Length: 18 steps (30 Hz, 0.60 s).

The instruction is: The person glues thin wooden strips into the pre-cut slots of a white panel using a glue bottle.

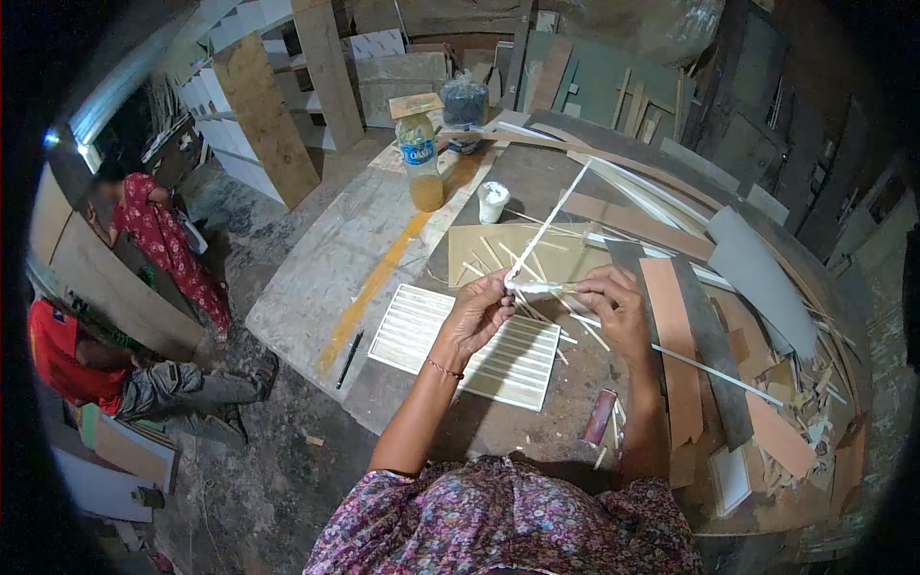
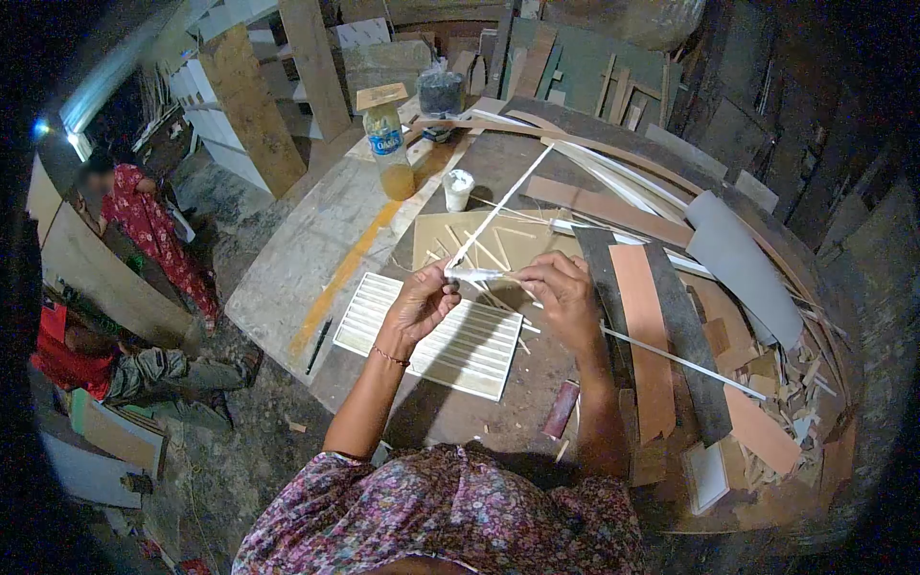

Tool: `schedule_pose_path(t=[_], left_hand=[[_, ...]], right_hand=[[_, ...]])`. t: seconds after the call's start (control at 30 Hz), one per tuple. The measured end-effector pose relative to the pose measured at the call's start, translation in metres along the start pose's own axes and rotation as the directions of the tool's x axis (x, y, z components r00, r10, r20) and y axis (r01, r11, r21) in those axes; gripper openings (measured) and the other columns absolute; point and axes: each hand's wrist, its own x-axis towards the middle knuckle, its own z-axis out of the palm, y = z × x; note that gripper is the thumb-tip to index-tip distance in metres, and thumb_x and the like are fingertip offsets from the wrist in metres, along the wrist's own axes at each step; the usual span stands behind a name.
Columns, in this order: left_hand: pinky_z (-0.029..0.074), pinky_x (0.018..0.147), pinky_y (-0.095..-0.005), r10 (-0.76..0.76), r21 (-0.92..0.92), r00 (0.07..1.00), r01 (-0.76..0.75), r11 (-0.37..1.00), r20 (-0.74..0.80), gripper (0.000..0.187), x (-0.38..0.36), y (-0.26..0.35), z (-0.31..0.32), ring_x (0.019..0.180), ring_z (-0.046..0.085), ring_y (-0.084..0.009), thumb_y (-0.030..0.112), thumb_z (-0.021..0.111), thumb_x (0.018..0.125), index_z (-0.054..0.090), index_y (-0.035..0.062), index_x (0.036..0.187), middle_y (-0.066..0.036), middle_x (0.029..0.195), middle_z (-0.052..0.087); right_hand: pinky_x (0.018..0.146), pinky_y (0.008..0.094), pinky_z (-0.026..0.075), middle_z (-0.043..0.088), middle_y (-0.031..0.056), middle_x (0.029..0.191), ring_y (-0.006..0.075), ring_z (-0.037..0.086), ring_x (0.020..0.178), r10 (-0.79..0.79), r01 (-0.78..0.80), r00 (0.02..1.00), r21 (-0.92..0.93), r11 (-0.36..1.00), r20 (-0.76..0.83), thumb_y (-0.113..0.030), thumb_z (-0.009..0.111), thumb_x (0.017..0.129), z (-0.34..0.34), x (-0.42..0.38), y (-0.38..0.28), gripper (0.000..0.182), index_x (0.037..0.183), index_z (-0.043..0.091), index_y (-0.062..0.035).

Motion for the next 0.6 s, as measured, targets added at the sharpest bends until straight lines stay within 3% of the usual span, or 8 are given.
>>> schedule_pose_path(t=[0.1, 0.3, 0.6], left_hand=[[0.037, 0.053, -0.0198, 0.006, 0.012, 1.0, -0.006, 1.0, 0.006, 0.041, 0.001, 0.0, -0.003, 0.061, 0.042, -0.0085, 0.022, 0.062, 0.076, 0.049, -0.0018, 0.107, -0.002, 0.071, 0.049], [0.037, 0.053, -0.0199, 0.012, -0.008, 1.0, -0.012, 1.0, -0.012, 0.038, -0.001, 0.0, 0.0, 0.061, 0.042, -0.0088, 0.019, 0.06, 0.077, 0.049, -0.0015, 0.107, -0.002, 0.073, 0.049], [0.037, 0.053, -0.0199, 0.028, -0.03, 0.999, -0.028, 0.999, -0.021, 0.031, -0.002, -0.001, -0.001, 0.061, 0.042, -0.0095, 0.016, 0.059, 0.078, 0.051, -0.0008, 0.102, -0.004, 0.073, 0.049]], right_hand=[[0.076, 0.0314, 0.035, 0.058, 0.004, 0.079, 0.0204, 0.053, 0.077, 0.098, -0.09, 0.992, 0.092, 0.992, -0.085, -0.006, 0.059, 0.069, 0.0, 0.0, 0.002, 0.011, 0.08, 0.062, -0.0068], [0.074, 0.0309, 0.033, 0.058, 0.0041, 0.079, 0.0197, 0.053, 0.077, 0.004, -0.027, 0.99, -0.165, 0.986, -0.14, -0.004, 0.059, 0.069, 0.007, -0.001, 0.0, 0.014, 0.081, 0.062, -0.0087], [0.071, 0.0305, 0.033, 0.059, 0.0036, 0.079, 0.0188, 0.053, 0.076, -0.069, 0.058, 0.994, -0.123, 0.991, -0.087, -0.005, 0.057, 0.07, 0.02, -0.012, -0.005, 0.013, 0.081, 0.062, -0.0081]])
